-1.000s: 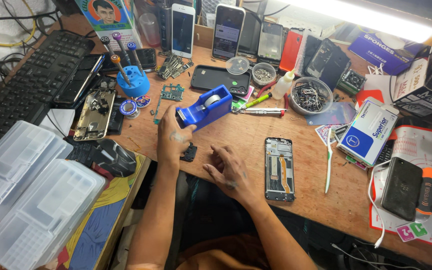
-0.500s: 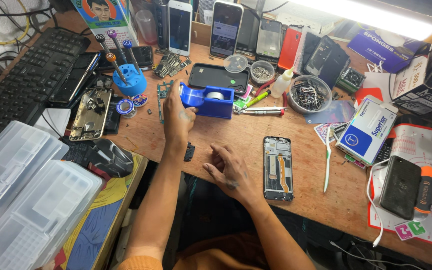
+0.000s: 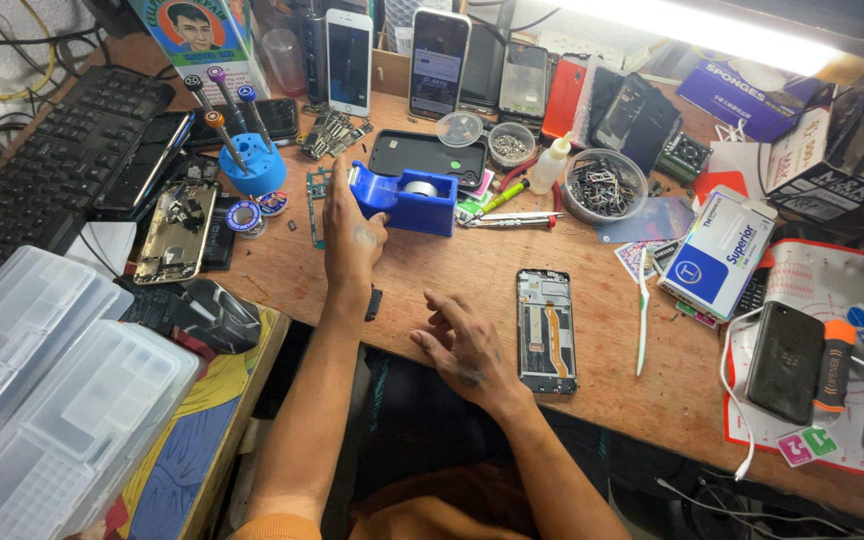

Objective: The person works on a disassembled smartphone at a cluttered repair bench, using a red-handled screwdriver to adjust internal components and connectors. They repeatedly pick up and set down the screwdriver while manipulating the phone's internals with both hands.

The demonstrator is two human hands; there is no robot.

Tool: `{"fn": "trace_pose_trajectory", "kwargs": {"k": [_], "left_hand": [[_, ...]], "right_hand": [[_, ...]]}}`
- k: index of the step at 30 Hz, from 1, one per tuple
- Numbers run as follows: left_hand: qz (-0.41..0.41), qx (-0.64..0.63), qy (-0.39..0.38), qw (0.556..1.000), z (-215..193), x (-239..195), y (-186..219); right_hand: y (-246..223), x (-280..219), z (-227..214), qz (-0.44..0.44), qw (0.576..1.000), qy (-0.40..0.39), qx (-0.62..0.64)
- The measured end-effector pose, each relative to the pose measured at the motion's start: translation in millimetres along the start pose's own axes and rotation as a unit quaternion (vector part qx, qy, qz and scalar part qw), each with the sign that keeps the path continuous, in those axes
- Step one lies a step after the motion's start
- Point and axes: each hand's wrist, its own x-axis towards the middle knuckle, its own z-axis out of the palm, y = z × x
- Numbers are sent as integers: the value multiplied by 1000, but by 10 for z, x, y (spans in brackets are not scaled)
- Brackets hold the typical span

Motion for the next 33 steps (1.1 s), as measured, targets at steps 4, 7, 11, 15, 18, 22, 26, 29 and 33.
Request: {"fn": "trace_pose_trajectory", "kwargs": {"k": [4,7,11,15,18,22,26,29,33], "left_hand": [[67,-32,108,991,22,-364,219],[40,-126,64,989,151,-902,442],[-32,-180,-135,974,329,-1497,736],[12,-173,-186,967,420,-1810,851],[40,-122,-183,975,483,-1874,891],[44,-56,-166,984,619,-1826,908],[45,-58,-172,982,627,-1791,856],[25,-68,-186,980,631,-1788,822],[76,-50,-151,984,668,-1814,823]], "right_hand": [[82,-121,-217,-52,996,49,-44],[197,-301,-519,2,992,113,-49],[351,-546,-898,86,971,213,-67],[501,-794,-1087,157,950,257,-80],[565,-883,-1074,168,953,235,-93],[594,-859,-975,126,954,235,-137],[602,-806,-961,125,956,230,-135],[605,-792,-975,129,957,229,-127],[587,-772,-966,85,960,220,-153]]}}
